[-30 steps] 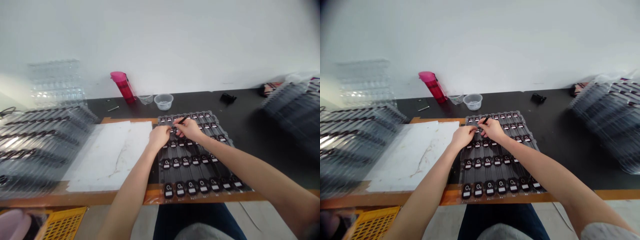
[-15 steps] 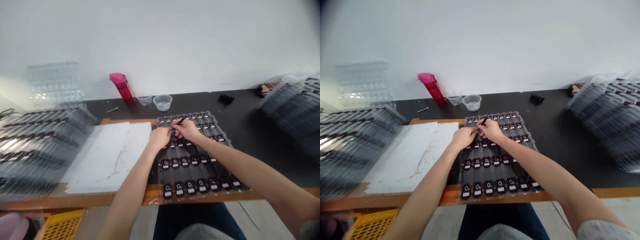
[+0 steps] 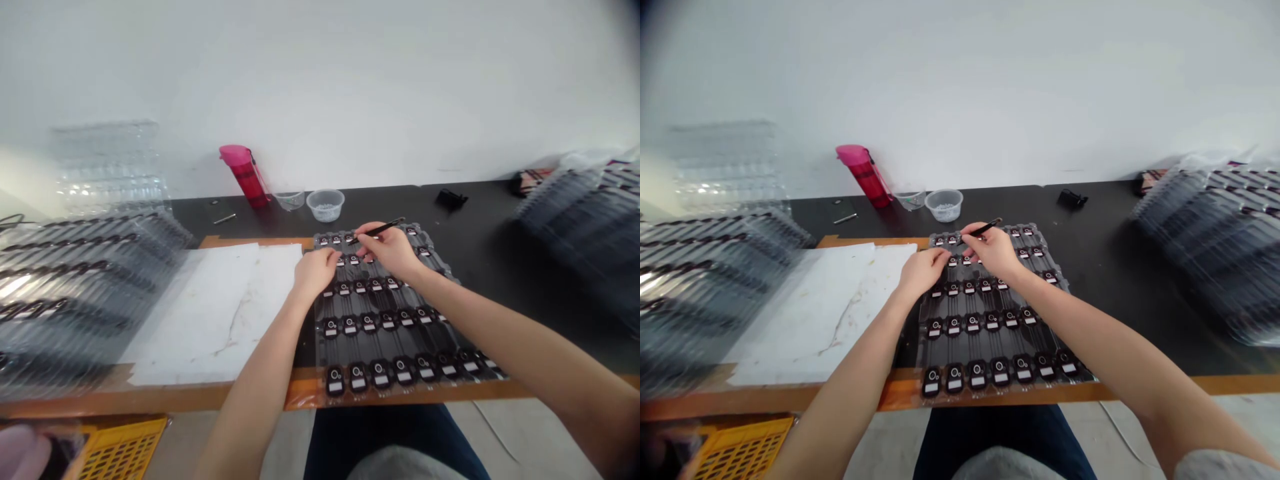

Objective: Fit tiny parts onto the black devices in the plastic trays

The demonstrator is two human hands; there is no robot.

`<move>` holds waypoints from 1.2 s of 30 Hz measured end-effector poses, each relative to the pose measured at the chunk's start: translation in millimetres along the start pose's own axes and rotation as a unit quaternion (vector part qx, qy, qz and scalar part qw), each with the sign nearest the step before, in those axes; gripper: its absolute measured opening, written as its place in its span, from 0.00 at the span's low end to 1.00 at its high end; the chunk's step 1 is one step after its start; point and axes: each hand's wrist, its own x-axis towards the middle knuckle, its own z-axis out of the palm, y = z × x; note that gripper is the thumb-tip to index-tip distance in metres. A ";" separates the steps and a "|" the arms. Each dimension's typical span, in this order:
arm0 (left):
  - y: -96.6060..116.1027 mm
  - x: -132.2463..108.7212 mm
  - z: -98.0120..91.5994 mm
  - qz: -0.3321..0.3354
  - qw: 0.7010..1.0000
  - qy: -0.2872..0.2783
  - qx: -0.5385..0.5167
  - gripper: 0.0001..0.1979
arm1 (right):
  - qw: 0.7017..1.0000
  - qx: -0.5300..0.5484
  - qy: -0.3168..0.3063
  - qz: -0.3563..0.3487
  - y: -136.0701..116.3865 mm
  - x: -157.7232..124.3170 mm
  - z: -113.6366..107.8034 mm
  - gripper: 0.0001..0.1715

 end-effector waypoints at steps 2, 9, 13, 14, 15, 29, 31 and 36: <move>-3.0 1.6 -4.4 -0.072 0.979 0.027 -0.191 0.15 | 0.999 0.020 0.011 -0.022 -4.9 -1.1 0.0 0.12; -8.1 2.2 -9.0 -0.288 0.580 0.004 -0.762 0.22 | 0.997 0.053 -0.019 -0.052 -15.4 -7.7 14.1 0.17; -11.7 2.7 -3.6 -0.290 0.520 0.030 -0.803 0.24 | 0.995 0.030 -0.079 -0.053 -14.1 -10.9 24.2 0.17; -12.1 2.6 -3.0 -0.282 0.521 0.031 -0.805 0.24 | 0.994 0.026 -0.092 -0.054 -12.5 -10.8 26.2 0.16; -12.1 2.3 -2.8 -0.274 0.524 0.031 -0.806 0.25 | 0.993 0.023 -0.101 -0.055 -10.7 -10.4 28.0 0.16; -4.8 -2.4 -5.6 -0.204 0.561 0.039 -0.802 0.29 | 0.994 0.050 -0.099 -0.009 -2.6 -7.5 50.9 0.15; -4.1 -2.8 -5.6 -0.200 0.548 0.039 -0.811 0.29 | 0.994 0.062 -0.094 -0.006 -2.2 -7.1 52.8 0.15; -2.6 -2.7 -5.5 -0.193 0.533 0.037 -0.823 0.29 | 0.994 0.073 -0.085 -0.005 0.6 -6.2 55.5 0.16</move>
